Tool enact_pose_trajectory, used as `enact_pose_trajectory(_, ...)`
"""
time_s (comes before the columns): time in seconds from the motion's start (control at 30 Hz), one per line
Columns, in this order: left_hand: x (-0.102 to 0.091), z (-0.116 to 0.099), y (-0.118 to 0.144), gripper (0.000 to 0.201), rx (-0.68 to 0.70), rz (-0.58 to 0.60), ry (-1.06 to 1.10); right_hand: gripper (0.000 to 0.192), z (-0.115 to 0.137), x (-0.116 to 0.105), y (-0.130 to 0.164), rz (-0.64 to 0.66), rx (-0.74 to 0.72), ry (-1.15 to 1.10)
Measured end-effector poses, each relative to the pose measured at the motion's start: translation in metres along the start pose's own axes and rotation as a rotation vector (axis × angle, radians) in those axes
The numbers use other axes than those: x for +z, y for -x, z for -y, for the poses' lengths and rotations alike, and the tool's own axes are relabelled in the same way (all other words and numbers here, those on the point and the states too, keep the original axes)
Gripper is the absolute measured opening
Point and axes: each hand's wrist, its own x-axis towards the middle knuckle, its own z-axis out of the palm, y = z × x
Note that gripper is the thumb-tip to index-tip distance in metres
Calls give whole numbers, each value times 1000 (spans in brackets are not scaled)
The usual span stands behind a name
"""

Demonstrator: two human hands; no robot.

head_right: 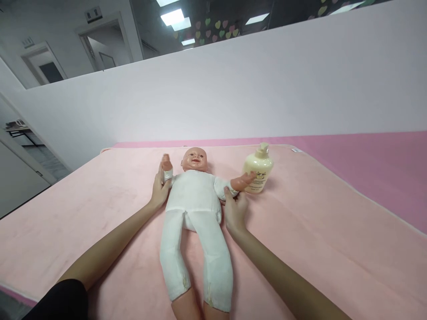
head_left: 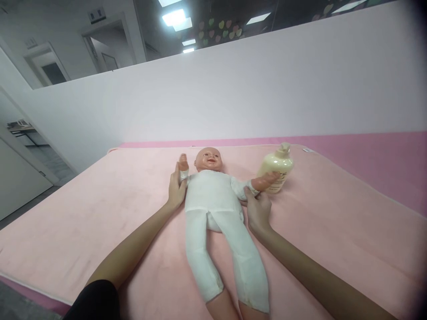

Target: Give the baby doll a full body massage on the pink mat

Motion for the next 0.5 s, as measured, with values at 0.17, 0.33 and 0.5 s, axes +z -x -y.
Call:
enact_pose_trajectory(0.17, -2, -8, 5, 60, 277, 191, -317, 41, 0, -4, -4, 166, -129, 310)
enact_pose_trajectory(0.33, -4, -10, 7, 57, 367, 209, -467, 44, 8, -10, -6, 396, -560, 939)
enact_pose_trajectory(0.5, -4, -9, 6, 54, 407, 216, -545, 51, 14, -8, -5, 443, -784, 1245)
